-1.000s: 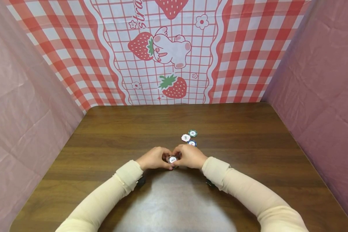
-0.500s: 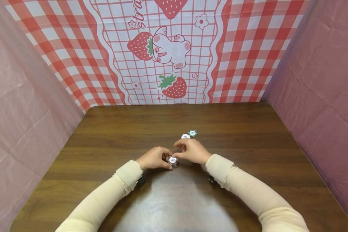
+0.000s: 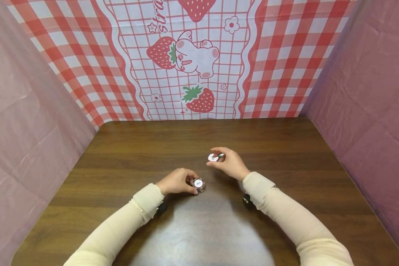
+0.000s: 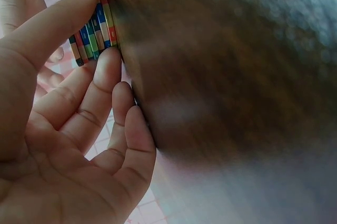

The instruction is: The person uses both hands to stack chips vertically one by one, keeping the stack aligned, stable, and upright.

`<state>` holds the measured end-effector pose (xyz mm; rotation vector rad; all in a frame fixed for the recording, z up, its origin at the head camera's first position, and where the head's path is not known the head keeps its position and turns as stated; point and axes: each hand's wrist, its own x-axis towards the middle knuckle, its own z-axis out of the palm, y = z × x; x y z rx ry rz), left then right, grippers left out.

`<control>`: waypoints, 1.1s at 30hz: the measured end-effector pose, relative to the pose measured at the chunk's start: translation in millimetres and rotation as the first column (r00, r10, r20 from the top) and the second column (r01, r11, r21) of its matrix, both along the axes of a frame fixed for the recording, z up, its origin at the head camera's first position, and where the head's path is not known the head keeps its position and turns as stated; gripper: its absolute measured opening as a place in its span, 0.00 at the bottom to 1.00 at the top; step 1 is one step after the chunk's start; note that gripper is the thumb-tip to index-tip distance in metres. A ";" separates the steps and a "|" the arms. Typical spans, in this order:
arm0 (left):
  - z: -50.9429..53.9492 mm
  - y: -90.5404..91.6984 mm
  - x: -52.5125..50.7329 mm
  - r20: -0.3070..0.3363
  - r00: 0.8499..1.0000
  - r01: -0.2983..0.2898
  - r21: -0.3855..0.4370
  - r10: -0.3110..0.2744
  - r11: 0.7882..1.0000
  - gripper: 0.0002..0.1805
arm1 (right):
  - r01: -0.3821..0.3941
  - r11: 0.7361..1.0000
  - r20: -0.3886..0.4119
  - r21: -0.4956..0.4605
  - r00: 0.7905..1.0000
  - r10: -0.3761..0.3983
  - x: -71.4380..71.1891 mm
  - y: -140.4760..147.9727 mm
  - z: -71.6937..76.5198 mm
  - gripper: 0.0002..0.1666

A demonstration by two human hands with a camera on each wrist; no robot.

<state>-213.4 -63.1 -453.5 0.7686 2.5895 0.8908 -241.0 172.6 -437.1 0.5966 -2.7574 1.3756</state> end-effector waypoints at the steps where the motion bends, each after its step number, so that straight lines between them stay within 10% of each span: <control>1: -0.3 0.1 0.2 0.000 1.000 -0.001 0.001 0.001 1.000 0.19 | 0.013 1.000 0.013 -0.004 1.000 -0.013 -1.2 1.8 -0.7 0.33; 33: 0.5 1.0 -0.1 -0.012 1.000 -0.005 -0.005 0.005 1.000 0.19 | 0.017 0.997 0.242 0.071 0.970 -0.034 -21.3 29.2 -21.2 0.28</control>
